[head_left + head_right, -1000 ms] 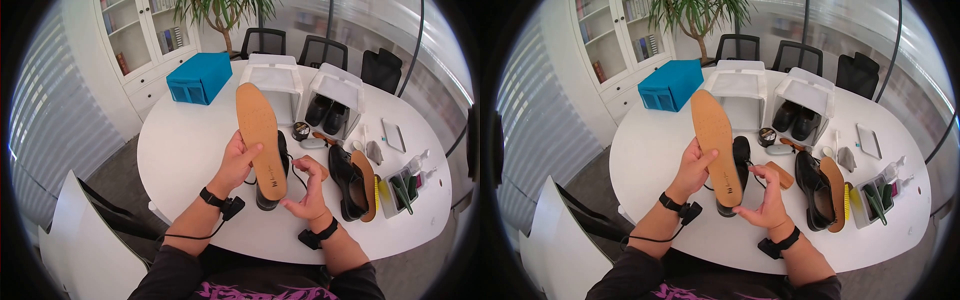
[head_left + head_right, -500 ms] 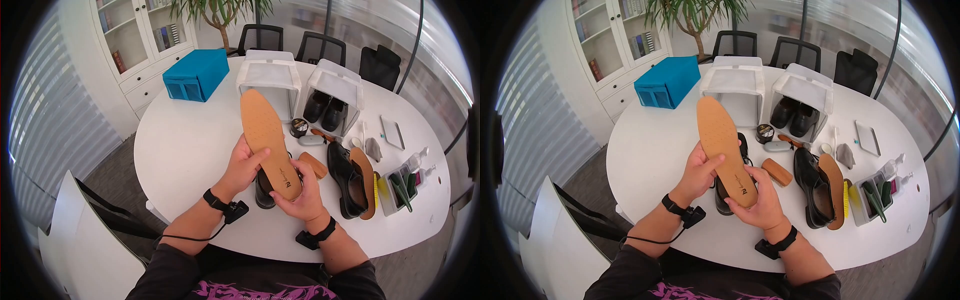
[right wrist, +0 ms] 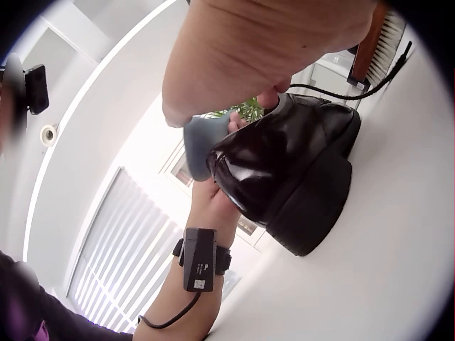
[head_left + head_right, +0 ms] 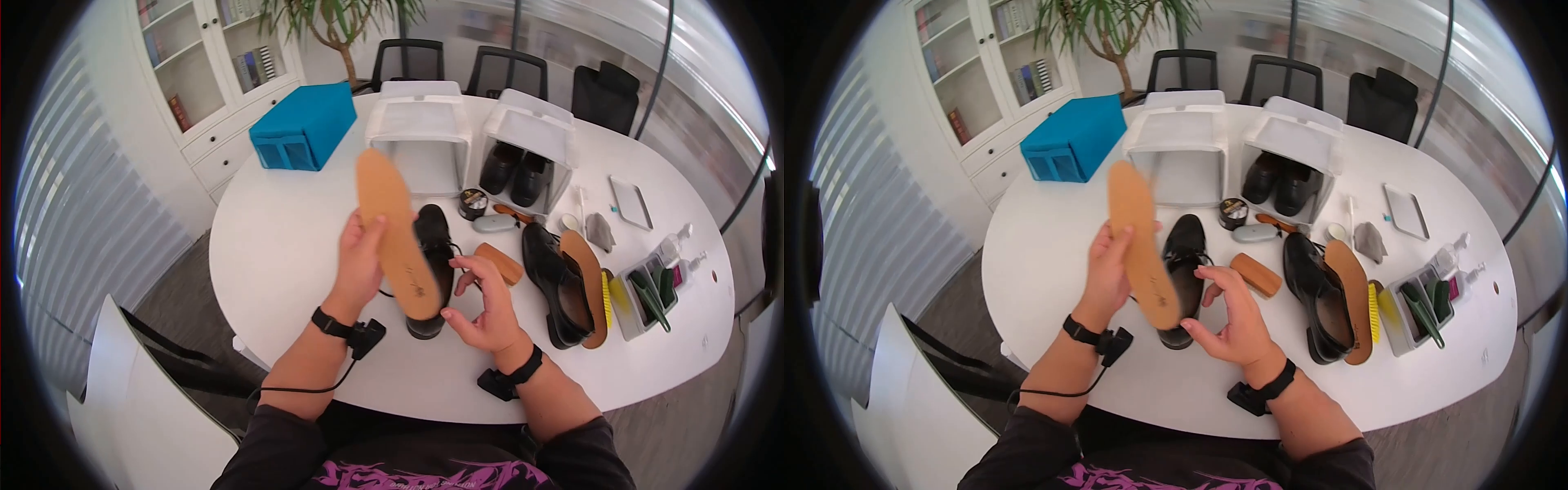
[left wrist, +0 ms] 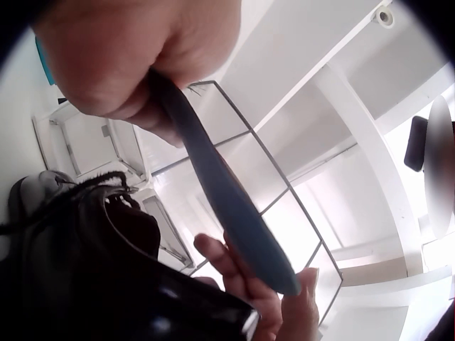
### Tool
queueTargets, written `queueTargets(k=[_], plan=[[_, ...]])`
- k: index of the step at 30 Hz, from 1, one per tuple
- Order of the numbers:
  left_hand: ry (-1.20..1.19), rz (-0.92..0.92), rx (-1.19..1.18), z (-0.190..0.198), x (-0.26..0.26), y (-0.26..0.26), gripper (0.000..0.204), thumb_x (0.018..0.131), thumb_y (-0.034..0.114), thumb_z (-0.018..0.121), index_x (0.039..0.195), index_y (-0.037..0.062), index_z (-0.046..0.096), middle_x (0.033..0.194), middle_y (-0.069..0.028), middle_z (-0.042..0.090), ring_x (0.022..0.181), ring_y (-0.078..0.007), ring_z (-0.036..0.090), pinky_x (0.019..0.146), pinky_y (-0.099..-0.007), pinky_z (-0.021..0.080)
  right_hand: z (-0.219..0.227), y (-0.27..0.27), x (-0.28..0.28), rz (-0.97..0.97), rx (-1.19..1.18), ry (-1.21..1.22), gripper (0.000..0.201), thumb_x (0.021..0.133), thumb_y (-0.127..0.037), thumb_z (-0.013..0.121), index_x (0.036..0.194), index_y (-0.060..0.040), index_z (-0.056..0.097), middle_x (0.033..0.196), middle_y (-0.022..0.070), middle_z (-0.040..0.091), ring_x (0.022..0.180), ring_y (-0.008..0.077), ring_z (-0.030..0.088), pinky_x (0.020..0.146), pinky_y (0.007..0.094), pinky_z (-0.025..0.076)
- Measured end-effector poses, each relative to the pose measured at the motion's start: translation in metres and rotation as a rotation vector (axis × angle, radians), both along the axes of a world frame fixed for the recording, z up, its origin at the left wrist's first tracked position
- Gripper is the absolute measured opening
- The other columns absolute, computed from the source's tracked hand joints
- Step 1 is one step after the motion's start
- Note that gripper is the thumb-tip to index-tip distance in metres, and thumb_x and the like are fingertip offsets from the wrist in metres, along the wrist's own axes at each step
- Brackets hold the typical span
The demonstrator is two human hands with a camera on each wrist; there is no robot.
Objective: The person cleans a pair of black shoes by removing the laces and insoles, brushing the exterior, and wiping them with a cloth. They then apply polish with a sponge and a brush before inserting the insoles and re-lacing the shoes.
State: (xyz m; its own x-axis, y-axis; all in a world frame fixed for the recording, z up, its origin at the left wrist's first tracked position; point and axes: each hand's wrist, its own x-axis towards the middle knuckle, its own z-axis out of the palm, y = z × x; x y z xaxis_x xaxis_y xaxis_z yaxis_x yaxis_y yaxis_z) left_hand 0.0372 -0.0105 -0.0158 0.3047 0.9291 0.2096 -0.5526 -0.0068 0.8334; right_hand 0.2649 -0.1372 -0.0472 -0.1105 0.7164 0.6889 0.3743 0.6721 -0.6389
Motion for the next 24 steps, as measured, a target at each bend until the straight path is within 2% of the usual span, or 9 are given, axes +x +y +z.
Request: queueTargets(k=[2, 4, 7, 9, 12, 15, 20, 22, 24], plan=[[0.055, 0.169, -0.066, -0.017, -0.013, 0.019, 0.038, 0.121, 0.016, 0.058, 0.154, -0.0023, 0.060, 0.142, -0.0199, 0.078, 0.124, -0.0255, 0.075, 0.111, -0.0394, 0.059, -0.006, 0.002, 0.002, -0.034, 0.033, 0.027, 0.075, 0.091, -0.014, 0.095, 0.155, -0.0010, 0.058, 0.137, 0.0168, 0.068, 0.092, 0.0228, 0.066, 0.094, 0.0364, 0.057], [0.011, 0.307, -0.123, -0.045, -0.030, 0.048, 0.034, 0.119, 0.013, 0.058, 0.148, -0.0051, 0.065, 0.144, -0.0209, 0.077, 0.125, -0.0272, 0.075, 0.112, -0.0398, 0.058, -0.008, 0.005, 0.000, -0.094, 0.005, 0.071, 0.060, 0.097, -0.006, 0.087, 0.150, -0.0021, 0.059, 0.135, 0.0153, 0.069, 0.092, 0.0210, 0.066, 0.092, 0.0348, 0.057], [-0.058, 0.324, -0.216, -0.060, -0.057, 0.074, 0.034, 0.115, 0.012, 0.062, 0.145, -0.0056, 0.066, 0.140, -0.0200, 0.078, 0.125, -0.0286, 0.075, 0.110, -0.0420, 0.059, -0.009, 0.009, 0.000, -0.187, -0.027, 0.125, 0.043, 0.104, -0.001, 0.079, 0.143, -0.0034, 0.062, 0.127, 0.0088, 0.070, 0.089, 0.0152, 0.066, 0.088, 0.0328, 0.057], [0.130, 0.473, -0.312, -0.060, -0.069, 0.081, 0.037, 0.111, 0.009, 0.066, 0.144, -0.0065, 0.066, 0.137, -0.0174, 0.078, 0.121, -0.0292, 0.077, 0.104, -0.0423, 0.062, -0.011, 0.010, 0.002, -0.224, -0.019, 0.145, 0.041, 0.104, -0.001, 0.078, 0.142, -0.0032, 0.063, 0.126, 0.0078, 0.070, 0.088, 0.0147, 0.066, 0.086, 0.0321, 0.057], [0.244, 0.525, -0.252, -0.063, -0.078, 0.087, 0.039, 0.109, 0.010, 0.069, 0.144, -0.0074, 0.066, 0.135, -0.0153, 0.077, 0.121, -0.0288, 0.076, 0.105, -0.0411, 0.061, -0.011, 0.011, 0.007, -0.254, -0.022, 0.159, 0.040, 0.104, 0.000, 0.077, 0.140, -0.0042, 0.063, 0.123, 0.0054, 0.070, 0.090, 0.0130, 0.067, 0.080, 0.0306, 0.056], [0.397, 0.540, -0.192, -0.055, -0.083, 0.086, 0.046, 0.109, 0.008, 0.068, 0.150, -0.0106, 0.059, 0.140, -0.0197, 0.074, 0.123, -0.0298, 0.075, 0.106, -0.0417, 0.060, -0.011, 0.011, 0.012, -0.257, -0.103, 0.273, 0.038, 0.104, 0.003, 0.075, 0.139, -0.0059, 0.063, 0.116, 0.0025, 0.073, 0.091, 0.0090, 0.067, 0.074, 0.0300, 0.057], [0.677, 0.726, -0.121, -0.063, -0.084, 0.088, 0.056, 0.110, 0.011, 0.069, 0.156, -0.0139, 0.049, 0.152, -0.0275, 0.065, 0.135, -0.0336, 0.070, 0.112, -0.0443, 0.058, -0.007, 0.021, 0.022, -0.265, -0.070, 0.496, 0.035, 0.104, 0.005, 0.073, 0.137, -0.0032, 0.064, 0.112, 0.0045, 0.076, 0.093, 0.0100, 0.068, 0.081, 0.0287, 0.059], [0.871, 0.812, -0.062, -0.077, -0.087, 0.098, 0.061, 0.108, 0.012, 0.072, 0.157, -0.0150, 0.047, 0.153, -0.0309, 0.062, 0.138, -0.0385, 0.068, 0.116, -0.0470, 0.055, 0.015, 0.013, 0.035, -0.457, -0.031, 0.323, 0.029, 0.104, 0.006, 0.072, 0.131, -0.0031, 0.067, 0.111, 0.0049, 0.077, 0.094, 0.0103, 0.068, 0.083, 0.0286, 0.058], [0.971, 0.938, 0.076, -0.102, -0.083, 0.112, 0.060, 0.106, 0.012, 0.075, 0.155, -0.0120, 0.051, 0.152, -0.0309, 0.063, 0.137, -0.0410, 0.068, 0.116, -0.0485, 0.055, 0.053, -0.001, 0.041, -0.492, -0.044, 0.345, 0.023, 0.103, 0.003, 0.073, 0.125, -0.0030, 0.070, 0.112, 0.0047, 0.078, 0.093, 0.0115, 0.068, 0.082, 0.0294, 0.057]])
